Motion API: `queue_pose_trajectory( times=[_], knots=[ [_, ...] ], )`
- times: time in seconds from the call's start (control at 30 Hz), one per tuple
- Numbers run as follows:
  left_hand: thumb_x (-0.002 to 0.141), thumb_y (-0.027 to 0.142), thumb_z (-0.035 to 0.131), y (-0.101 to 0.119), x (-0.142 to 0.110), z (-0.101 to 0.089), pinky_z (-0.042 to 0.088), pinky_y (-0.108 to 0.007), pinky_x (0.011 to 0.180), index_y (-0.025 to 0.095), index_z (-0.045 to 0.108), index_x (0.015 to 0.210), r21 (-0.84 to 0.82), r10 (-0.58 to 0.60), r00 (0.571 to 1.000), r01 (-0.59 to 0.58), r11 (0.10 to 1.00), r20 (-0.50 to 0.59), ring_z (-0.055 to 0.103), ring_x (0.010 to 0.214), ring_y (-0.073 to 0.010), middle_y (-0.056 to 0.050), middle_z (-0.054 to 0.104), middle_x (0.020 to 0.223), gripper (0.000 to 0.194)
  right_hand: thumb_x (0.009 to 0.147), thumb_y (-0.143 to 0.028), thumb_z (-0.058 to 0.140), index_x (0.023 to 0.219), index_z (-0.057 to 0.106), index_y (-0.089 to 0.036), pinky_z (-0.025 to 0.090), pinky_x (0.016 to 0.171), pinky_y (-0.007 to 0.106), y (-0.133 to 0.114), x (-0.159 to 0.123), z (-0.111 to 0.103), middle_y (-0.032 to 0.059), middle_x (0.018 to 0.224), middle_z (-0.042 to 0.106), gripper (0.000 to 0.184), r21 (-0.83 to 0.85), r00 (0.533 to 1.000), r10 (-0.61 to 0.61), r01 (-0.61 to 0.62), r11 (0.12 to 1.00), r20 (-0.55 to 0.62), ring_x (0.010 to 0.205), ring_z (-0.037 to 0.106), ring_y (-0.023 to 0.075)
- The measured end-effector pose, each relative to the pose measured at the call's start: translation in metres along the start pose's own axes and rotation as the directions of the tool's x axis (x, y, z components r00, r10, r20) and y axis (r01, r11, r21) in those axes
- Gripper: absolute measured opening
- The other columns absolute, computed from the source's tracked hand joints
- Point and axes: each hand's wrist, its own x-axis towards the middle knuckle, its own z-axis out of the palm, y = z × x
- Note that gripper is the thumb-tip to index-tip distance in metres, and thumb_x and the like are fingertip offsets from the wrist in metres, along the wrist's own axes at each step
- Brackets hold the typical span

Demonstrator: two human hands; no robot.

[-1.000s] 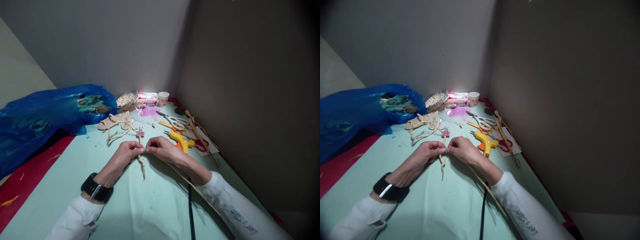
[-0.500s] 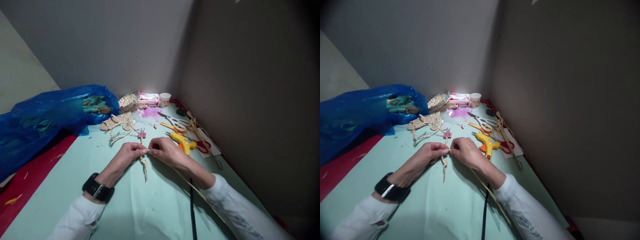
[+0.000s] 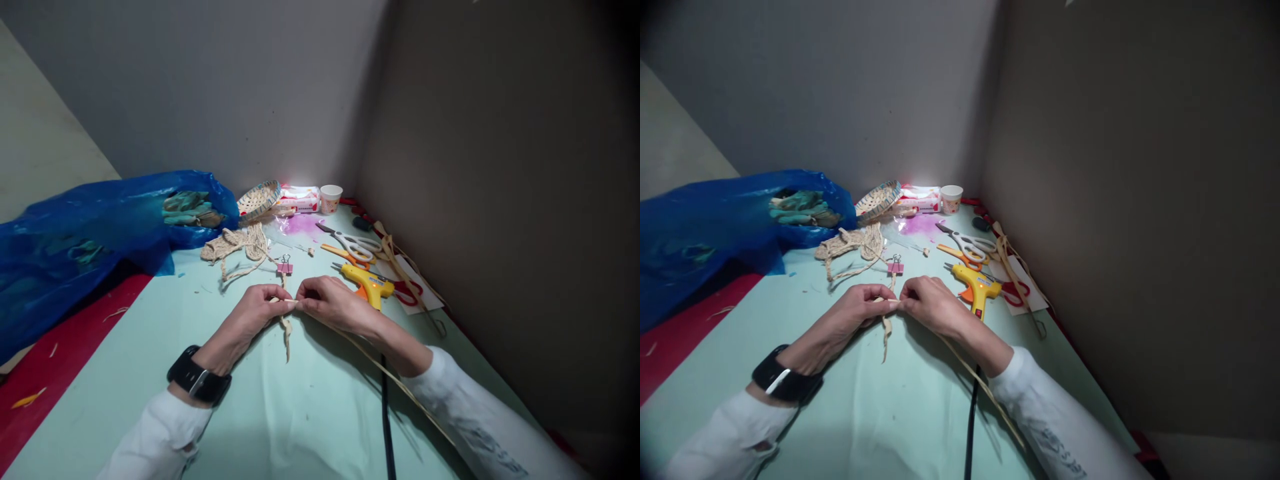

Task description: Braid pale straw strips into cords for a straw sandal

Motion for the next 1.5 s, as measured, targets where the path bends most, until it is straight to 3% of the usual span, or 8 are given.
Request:
queue_pose_trajectory(
  times=[0.37,0.53,0.8,0.97,1.13,1.23,1.37,1.5],
  knots=[
    [0.070,0.028,0.069,-0.004,-0.002,-0.002,0.013,-0.023,0.046,0.014,0.063,0.073,-0.031,-0.008,1.000,0.008,0.999,0.015,0.027,0.045,-0.0058,0.006,0.042,0.051,0.015,0.072,-0.022,0.064,0.078,0.066,-0.015,0.033,0.056,0.021,0.004,0.002,0.001,-0.0014,0.068,0.061,0.009,0.055,0.999,0.032,-0.031,0.998,-0.019,0.064,0.052,0.0111],
    [0.067,0.025,0.071,-0.002,-0.001,-0.001,0.019,-0.021,0.048,0.014,0.063,0.073,-0.037,-0.021,1.000,0.021,0.999,0.007,0.034,0.048,-0.0062,0.004,0.048,0.054,0.015,0.069,-0.023,0.068,0.076,0.066,-0.015,0.031,0.055,0.021,0.004,0.002,0.000,-0.0021,0.065,0.059,0.011,0.040,0.999,0.032,-0.033,0.999,0.016,0.062,0.050,0.0107],
    [0.067,0.025,0.072,-0.002,-0.002,-0.001,0.015,-0.021,0.046,0.013,0.063,0.072,-0.027,-0.029,1.000,0.029,0.999,-0.006,0.029,0.046,-0.0053,0.007,0.042,0.050,0.015,0.077,-0.026,0.059,0.077,0.066,-0.014,0.030,0.055,0.021,0.006,0.003,0.000,-0.0031,0.064,0.055,0.014,0.091,0.999,0.027,-0.031,0.995,0.046,0.061,0.046,0.0093],
    [0.068,0.027,0.072,-0.004,-0.003,-0.003,0.019,-0.021,0.047,0.013,0.065,0.076,-0.036,-0.037,0.999,0.037,0.999,-0.008,0.034,0.049,-0.0061,0.003,0.050,0.058,0.017,0.079,-0.029,0.058,0.074,0.065,-0.014,0.030,0.055,0.021,0.003,0.003,-0.002,-0.0034,0.061,0.053,0.017,0.089,1.000,0.014,-0.016,0.996,0.027,0.059,0.044,0.0090],
    [0.073,0.029,0.067,-0.002,-0.004,-0.003,0.010,-0.023,0.043,0.010,0.068,0.084,-0.103,-0.010,1.000,0.012,0.995,0.014,0.022,0.044,-0.0027,0.001,0.052,0.067,0.022,0.078,-0.019,0.053,0.074,0.062,-0.014,0.029,0.055,0.021,0.010,0.007,-0.015,-0.0029,0.061,0.050,0.011,0.063,0.992,0.086,-0.080,0.995,-0.095,0.058,0.041,0.0097],
    [0.073,0.026,0.066,0.000,-0.005,-0.003,0.009,-0.022,0.042,0.014,0.064,0.088,-0.141,0.005,1.000,-0.005,0.990,-0.006,0.022,0.042,-0.0021,0.003,0.051,0.066,0.020,0.078,-0.019,0.053,0.082,0.063,-0.014,0.030,0.057,0.022,0.016,0.010,-0.017,-0.0015,0.067,0.053,0.012,0.061,0.984,0.095,-0.086,0.994,-0.152,0.062,0.043,0.0110],
    [0.075,0.028,0.067,0.000,-0.005,-0.001,0.010,-0.020,0.040,0.022,0.051,0.098,-0.204,0.032,0.999,-0.040,0.978,-0.041,0.021,0.040,-0.0019,0.007,0.051,0.064,0.029,0.080,-0.021,0.053,0.083,0.064,-0.014,0.032,0.061,0.022,0.015,0.011,-0.012,-0.0005,0.070,0.056,0.013,0.076,0.987,0.075,-0.065,0.995,-0.142,0.067,0.047,0.0119],
    [0.071,0.026,0.071,0.000,-0.006,0.001,0.011,-0.019,0.039,0.020,0.047,0.094,-0.252,-0.013,0.995,-0.013,0.968,-0.101,0.021,0.040,-0.0012,0.008,0.053,0.062,0.034,0.081,-0.022,0.052,0.080,0.065,-0.015,0.032,0.061,0.022,0.013,0.011,-0.003,-0.0014,0.068,0.055,0.014,0.105,0.990,0.058,-0.045,0.993,-0.126,0.065,0.047,0.0115]
  ],
)
